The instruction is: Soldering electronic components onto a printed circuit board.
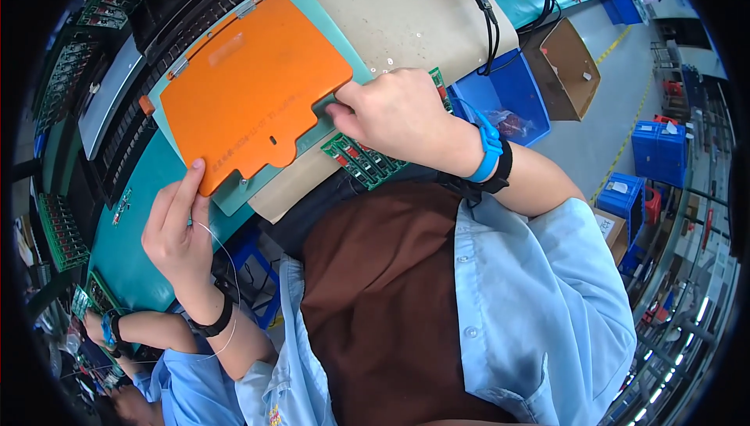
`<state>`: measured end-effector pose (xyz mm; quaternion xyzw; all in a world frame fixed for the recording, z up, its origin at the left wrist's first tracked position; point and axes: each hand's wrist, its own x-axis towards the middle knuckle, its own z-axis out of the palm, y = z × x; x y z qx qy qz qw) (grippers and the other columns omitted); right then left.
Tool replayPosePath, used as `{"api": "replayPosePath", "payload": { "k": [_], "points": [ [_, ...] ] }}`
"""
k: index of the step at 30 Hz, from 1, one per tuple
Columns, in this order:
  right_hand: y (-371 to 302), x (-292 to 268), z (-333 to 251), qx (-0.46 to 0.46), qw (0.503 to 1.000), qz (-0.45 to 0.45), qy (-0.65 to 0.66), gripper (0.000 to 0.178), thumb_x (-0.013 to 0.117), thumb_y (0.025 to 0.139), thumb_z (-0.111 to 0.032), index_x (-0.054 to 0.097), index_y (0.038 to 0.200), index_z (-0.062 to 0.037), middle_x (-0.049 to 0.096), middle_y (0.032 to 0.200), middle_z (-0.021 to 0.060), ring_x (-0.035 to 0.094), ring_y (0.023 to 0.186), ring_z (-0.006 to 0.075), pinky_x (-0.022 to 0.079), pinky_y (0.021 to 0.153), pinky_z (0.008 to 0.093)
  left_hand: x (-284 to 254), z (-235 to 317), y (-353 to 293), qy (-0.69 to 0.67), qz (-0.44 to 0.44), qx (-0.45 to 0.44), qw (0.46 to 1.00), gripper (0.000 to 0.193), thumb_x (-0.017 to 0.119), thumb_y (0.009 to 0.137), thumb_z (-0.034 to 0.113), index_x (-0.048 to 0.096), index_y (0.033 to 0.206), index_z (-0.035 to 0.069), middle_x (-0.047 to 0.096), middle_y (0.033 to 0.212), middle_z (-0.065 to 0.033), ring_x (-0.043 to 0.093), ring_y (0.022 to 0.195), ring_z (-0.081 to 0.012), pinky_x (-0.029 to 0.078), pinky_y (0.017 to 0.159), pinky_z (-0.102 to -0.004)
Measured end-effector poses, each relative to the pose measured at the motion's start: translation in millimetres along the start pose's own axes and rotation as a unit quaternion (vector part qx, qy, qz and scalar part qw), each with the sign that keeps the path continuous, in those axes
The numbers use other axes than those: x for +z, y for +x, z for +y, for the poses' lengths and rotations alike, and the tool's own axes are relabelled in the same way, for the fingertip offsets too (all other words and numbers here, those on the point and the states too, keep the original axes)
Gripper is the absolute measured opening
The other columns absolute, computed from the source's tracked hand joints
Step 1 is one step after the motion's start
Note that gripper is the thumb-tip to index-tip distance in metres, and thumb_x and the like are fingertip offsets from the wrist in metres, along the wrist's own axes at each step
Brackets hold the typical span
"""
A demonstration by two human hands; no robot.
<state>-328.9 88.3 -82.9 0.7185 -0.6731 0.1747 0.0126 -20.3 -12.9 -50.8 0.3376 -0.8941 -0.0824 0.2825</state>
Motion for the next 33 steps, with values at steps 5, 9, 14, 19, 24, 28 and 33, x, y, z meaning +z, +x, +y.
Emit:
{"api": "replayPosePath", "payload": {
  "k": [5,9,14,19,24,28,33],
  "points": [
    [0.5,-14.7,6.2,-0.026,0.999,-0.044,0.008,0.031,0.073,0.094,-0.039,0.068,0.078,-0.0122,0.061,0.054,0.0061,0.066,0.052,0.0303,0.051,0.049,0.0420,-1.5,1.0,-0.2,0.005,-0.010,-0.011,1.000,0.043,0.080,0.080,-0.002,0.080,0.119,0.015,0.072,0.091,-0.0066,0.068,0.076,-0.0194,0.054,0.065,-0.0302],
    [-1.1,-38.5,19.0,-0.035,0.996,-0.078,0.033,0.032,0.072,0.096,-0.038,0.069,0.078,-0.0116,0.063,0.055,0.0055,0.067,0.054,0.0297,0.052,0.051,0.0407,-0.1,0.2,0.0,0.025,-0.056,-0.014,0.998,0.041,0.081,0.079,0.001,0.081,0.117,0.015,0.073,0.092,-0.0057,0.069,0.075,-0.0201,0.054,0.064,-0.0313],
    [0.0,-54.7,33.7,-0.011,0.996,-0.055,0.073,0.031,0.071,0.098,-0.035,0.070,0.083,-0.0085,0.061,0.055,0.0067,0.065,0.053,0.0261,0.051,0.053,0.0379,0.0,0.0,8.8,0.028,-0.088,-0.010,0.996,0.038,0.083,0.078,0.004,0.080,0.114,0.014,0.073,0.093,-0.0056,0.069,0.075,-0.0213,0.055,0.064,-0.0325],
    [5.3,-62.7,37.9,0.009,0.956,0.071,0.283,0.038,0.064,0.104,-0.038,0.070,0.089,-0.0036,0.060,0.055,0.0068,0.061,0.049,0.0187,0.047,0.051,0.0337,-19.1,15.4,16.2,-0.007,-0.099,-0.050,0.994,0.038,0.085,0.078,0.009,0.079,0.115,0.012,0.073,0.094,-0.0082,0.071,0.076,-0.0241,0.056,0.066,-0.0328],
    [25.3,-64.6,16.0,0.079,0.815,0.154,0.552,0.054,0.049,0.111,-0.049,0.065,0.089,-0.0017,0.060,0.059,0.0051,0.055,0.050,0.0107,0.042,0.048,0.0269,-21.7,61.4,28.0,-0.097,-0.177,0.001,0.979,0.050,0.089,0.075,0.022,0.075,0.121,0.010,0.075,0.098,-0.0104,0.073,0.080,-0.0271,0.058,0.068,-0.0366],
    [45.0,-74.1,-7.1,0.180,0.684,0.035,0.706,0.058,0.041,0.112,-0.053,0.062,0.091,-0.0035,0.060,0.060,0.0040,0.053,0.052,0.0098,0.040,0.049,0.0244,1.6,106.7,44.0,-0.121,-0.210,0.074,0.967,0.067,0.090,0.071,0.036,0.070,0.130,0.009,0.075,0.102,-0.0076,0.073,0.077,-0.0260,0.059,0.066,-0.0376],
    [46.8,-69.7,-23.7,0.226,0.603,0.032,0.764,0.054,0.039,0.114,-0.051,0.060,0.097,-0.0042,0.058,0.059,0.0042,0.055,0.056,0.0110,0.041,0.052,0.0241,11.0,130.4,43.6,-0.099,-0.178,0.067,0.977,0.067,0.090,0.072,0.035,0.069,0.130,0.007,0.075,0.103,-0.0072,0.072,0.071,-0.0248,0.058,0.061,-0.0351]
  ]
}}
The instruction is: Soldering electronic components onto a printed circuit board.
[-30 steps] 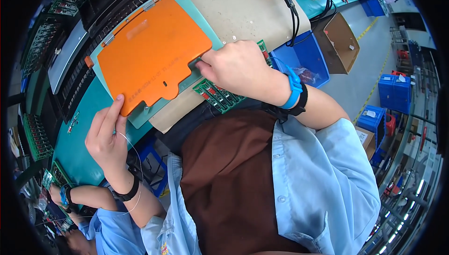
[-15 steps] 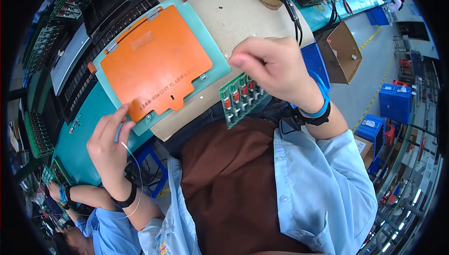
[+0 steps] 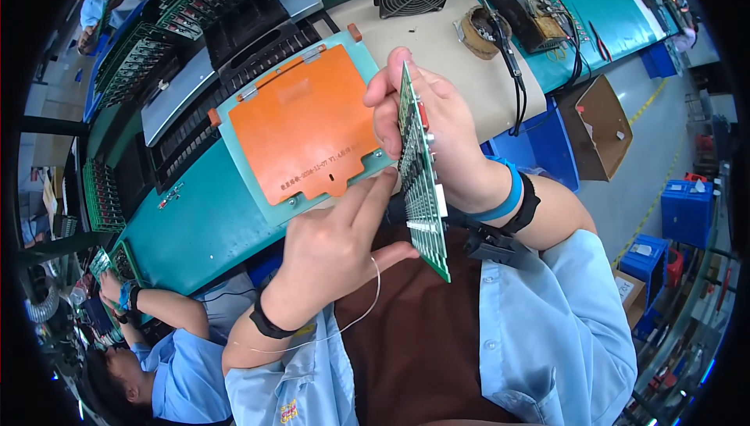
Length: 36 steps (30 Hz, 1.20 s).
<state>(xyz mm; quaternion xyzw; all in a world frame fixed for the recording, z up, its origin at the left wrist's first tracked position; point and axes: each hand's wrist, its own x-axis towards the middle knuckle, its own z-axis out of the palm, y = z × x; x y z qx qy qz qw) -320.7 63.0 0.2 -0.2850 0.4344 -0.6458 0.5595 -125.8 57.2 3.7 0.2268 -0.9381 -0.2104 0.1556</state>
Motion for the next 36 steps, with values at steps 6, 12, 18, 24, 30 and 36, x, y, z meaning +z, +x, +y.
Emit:
{"api": "replayPosePath", "payload": {
  "k": [6,12,18,24,30,36],
  "points": [
    [11.7,-21.2,-0.9,-0.041,0.998,-0.037,0.014,0.047,0.038,0.115,-0.045,0.058,0.102,-0.0039,0.059,0.060,0.0049,0.057,0.059,0.0132,0.046,0.057,0.0269,2.0,-14.0,-15.4,-0.008,0.082,0.014,0.997,0.044,0.083,0.080,0.012,0.073,0.122,0.006,0.075,0.100,-0.0075,0.070,0.065,-0.0233,0.056,0.057,-0.0334],
    [14.0,-3.5,12.4,-0.033,0.982,0.076,0.168,0.045,0.039,0.115,-0.040,0.061,0.110,-0.0017,0.069,0.087,0.0095,0.065,0.083,0.0156,0.052,0.080,0.0309,-38.4,-37.8,-25.2,0.011,0.245,-0.078,0.966,0.025,0.076,0.080,-0.005,0.078,0.103,0.005,0.075,0.096,-0.0069,0.055,0.054,-0.0120,0.042,0.049,-0.0257],
    [8.8,-31.0,27.8,-0.061,0.995,-0.075,0.017,0.038,0.043,0.115,-0.032,0.063,0.116,0.0001,0.069,0.105,0.0108,0.065,0.101,0.0165,0.051,0.094,0.0329,-104.5,-65.7,0.7,0.044,0.368,-0.088,0.925,0.020,0.069,0.088,-0.009,0.078,0.102,0.003,0.073,0.098,-0.0035,0.042,0.058,-0.0038,0.030,0.052,-0.0222],
    [6.0,-53.7,32.7,-0.112,0.989,-0.063,-0.080,0.031,0.044,0.114,-0.023,0.063,0.114,0.0011,0.068,0.096,0.0094,0.064,0.090,0.0162,0.051,0.086,0.0321,-152.2,-127.2,41.8,0.155,0.414,-0.081,0.894,0.014,0.072,0.094,-0.001,0.077,0.106,0.002,0.072,0.098,-0.0030,0.053,0.071,-0.0053,0.041,0.062,-0.0209],
    [8.2,-69.2,37.4,-0.102,0.988,-0.065,-0.096,0.029,0.044,0.113,-0.021,0.063,0.112,0.0012,0.066,0.090,0.0092,0.063,0.082,0.0153,0.050,0.081,0.0304,-152.0,-191.2,75.9,0.133,0.421,-0.074,0.894,0.015,0.073,0.095,0.008,0.079,0.110,0.008,0.074,0.096,-0.0039,0.059,0.072,-0.0125,0.047,0.067,-0.0244],
    [9.8,-91.0,40.2,-0.147,0.978,-0.008,-0.151,0.029,0.046,0.113,-0.021,0.063,0.109,0.0016,0.065,0.087,0.0093,0.063,0.080,0.0157,0.050,0.077,0.0300,-132.1,-210.6,100.3,0.151,0.412,-0.110,0.892,0.016,0.074,0.094,0.014,0.080,0.109,0.014,0.075,0.097,-0.0047,0.065,0.074,-0.0185,0.051,0.070,-0.0275]
  ]
}}
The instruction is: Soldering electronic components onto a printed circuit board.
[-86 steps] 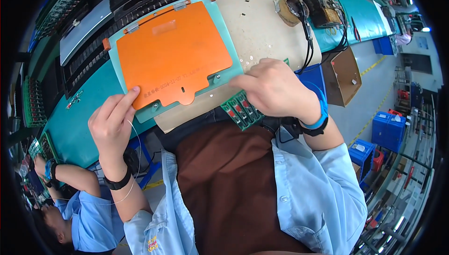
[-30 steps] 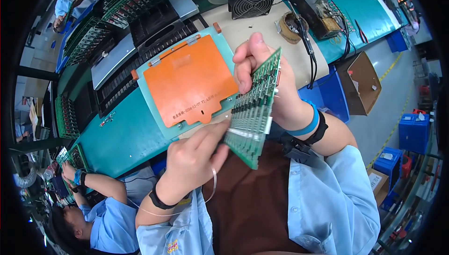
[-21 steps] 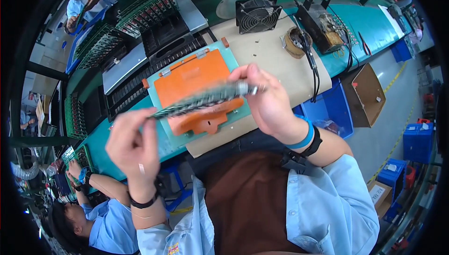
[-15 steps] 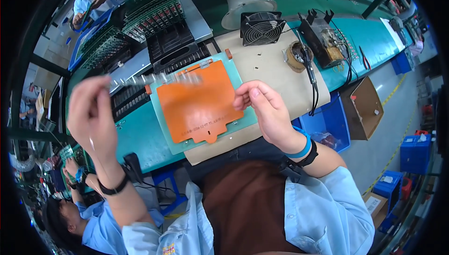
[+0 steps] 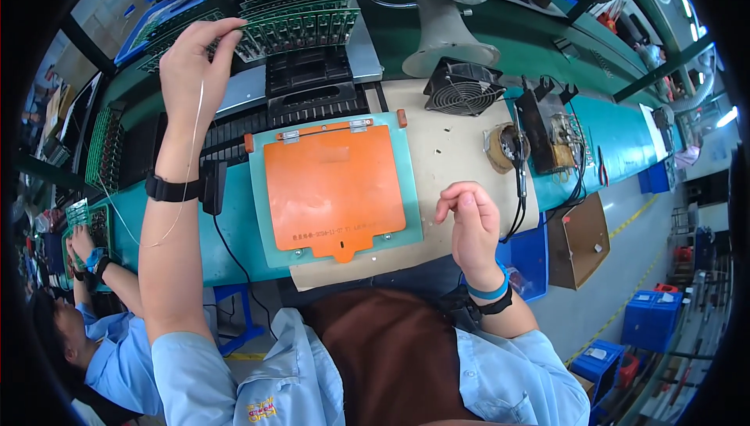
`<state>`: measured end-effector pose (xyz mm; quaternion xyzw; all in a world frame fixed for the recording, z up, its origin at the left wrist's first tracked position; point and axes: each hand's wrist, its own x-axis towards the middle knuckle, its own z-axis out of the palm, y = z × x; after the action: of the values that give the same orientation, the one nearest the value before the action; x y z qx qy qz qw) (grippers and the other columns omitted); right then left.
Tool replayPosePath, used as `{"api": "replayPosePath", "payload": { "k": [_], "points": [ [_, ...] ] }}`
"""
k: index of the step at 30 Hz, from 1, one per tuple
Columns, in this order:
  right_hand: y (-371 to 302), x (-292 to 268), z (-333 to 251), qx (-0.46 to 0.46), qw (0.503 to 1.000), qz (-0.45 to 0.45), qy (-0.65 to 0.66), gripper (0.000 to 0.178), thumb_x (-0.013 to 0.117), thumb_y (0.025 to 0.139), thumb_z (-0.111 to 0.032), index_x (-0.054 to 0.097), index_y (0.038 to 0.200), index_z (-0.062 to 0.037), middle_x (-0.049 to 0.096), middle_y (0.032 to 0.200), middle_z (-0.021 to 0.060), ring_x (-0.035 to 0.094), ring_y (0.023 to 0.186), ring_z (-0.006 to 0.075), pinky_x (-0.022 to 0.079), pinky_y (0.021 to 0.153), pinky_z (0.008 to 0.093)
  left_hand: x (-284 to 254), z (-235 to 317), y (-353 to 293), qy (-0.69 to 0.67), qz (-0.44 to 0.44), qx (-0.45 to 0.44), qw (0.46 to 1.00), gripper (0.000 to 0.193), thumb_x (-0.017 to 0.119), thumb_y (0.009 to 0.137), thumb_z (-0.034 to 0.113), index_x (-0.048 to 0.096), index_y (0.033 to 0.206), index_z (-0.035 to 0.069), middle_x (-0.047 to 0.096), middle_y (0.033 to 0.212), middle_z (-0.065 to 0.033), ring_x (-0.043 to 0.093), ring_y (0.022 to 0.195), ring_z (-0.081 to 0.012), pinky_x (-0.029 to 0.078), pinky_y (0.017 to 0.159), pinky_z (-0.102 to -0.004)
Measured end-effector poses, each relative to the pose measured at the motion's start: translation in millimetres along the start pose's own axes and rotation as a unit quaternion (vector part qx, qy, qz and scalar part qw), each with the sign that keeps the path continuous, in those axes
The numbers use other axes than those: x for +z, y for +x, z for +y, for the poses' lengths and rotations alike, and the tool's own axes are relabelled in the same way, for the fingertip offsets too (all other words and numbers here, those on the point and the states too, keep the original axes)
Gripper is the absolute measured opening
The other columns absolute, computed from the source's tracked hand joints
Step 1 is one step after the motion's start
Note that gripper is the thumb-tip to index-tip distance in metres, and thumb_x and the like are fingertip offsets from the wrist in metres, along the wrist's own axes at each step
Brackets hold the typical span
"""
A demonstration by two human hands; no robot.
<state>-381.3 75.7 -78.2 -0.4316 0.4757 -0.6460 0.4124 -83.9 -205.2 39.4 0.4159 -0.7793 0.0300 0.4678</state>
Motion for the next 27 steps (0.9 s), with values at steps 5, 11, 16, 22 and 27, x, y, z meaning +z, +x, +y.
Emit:
{"api": "replayPosePath", "payload": {
  "k": [5,11,16,22,27],
  "points": [
    [3.9,-9.7,10.1,0.013,1.000,0.022,0.001,0.029,0.046,0.113,-0.021,0.063,0.109,0.0016,0.065,0.086,0.0090,0.063,0.078,0.0159,0.050,0.075,0.0302,19.3,-11.2,-3.6,-0.004,0.019,-0.004,1.000,0.015,0.074,0.093,0.015,0.081,0.107,0.015,0.075,0.096,-0.0053,0.067,0.077,-0.0203,0.052,0.072,-0.0296],
    [2.7,-13.8,15.4,0.031,0.999,0.035,-0.001,0.027,0.047,0.113,-0.021,0.063,0.110,0.0007,0.064,0.084,0.0078,0.062,0.076,0.0150,0.050,0.073,0.0288,31.9,-18.5,-2.0,-0.023,0.020,-0.008,1.000,0.016,0.074,0.094,0.014,0.081,0.109,0.013,0.075,0.095,-0.0041,0.056,0.067,-0.0142,0.046,0.065,-0.0264],
    [7.4,-1.8,16.6,0.039,0.998,0.040,-0.012,0.019,0.052,0.111,-0.016,0.063,0.112,-0.0005,0.064,0.082,0.0058,0.061,0.074,0.0125,0.050,0.071,0.0268,31.5,-24.5,1.5,-0.015,0.000,-0.024,1.000,0.015,0.073,0.092,0.014,0.082,0.105,0.015,0.076,0.097,-0.0066,0.071,0.083,-0.0235,0.054,0.075,-0.0311],
    [0.8,3.1,18.6,0.053,0.998,0.028,-0.036,0.014,0.055,0.108,-0.011,0.062,0.116,-0.0016,0.063,0.081,0.0036,0.058,0.072,0.0105,0.049,0.068,0.0248,27.0,-20.1,-1.6,0.018,0.043,0.041,0.998,0.019,0.075,0.091,0.016,0.079,0.109,0.012,0.076,0.102,-0.0081,0.073,0.088,-0.0284,0.056,0.077,-0.0335],
    [4.0,4.8,21.8,0.052,0.998,0.036,-0.024,0.021,0.055,0.108,-0.010,0.057,0.128,-0.0029,0.061,0.080,0.0022,0.056,0.070,0.0094,0.047,0.066,0.0228,-5.7,-4.3,-23.9,-0.032,0.046,-0.046,0.997,0.017,0.076,0.092,0.016,0.078,0.108,0.011,0.076,0.102,-0.0085,0.073,0.088,-0.0273,0.057,0.075,-0.0347]
  ]
}}
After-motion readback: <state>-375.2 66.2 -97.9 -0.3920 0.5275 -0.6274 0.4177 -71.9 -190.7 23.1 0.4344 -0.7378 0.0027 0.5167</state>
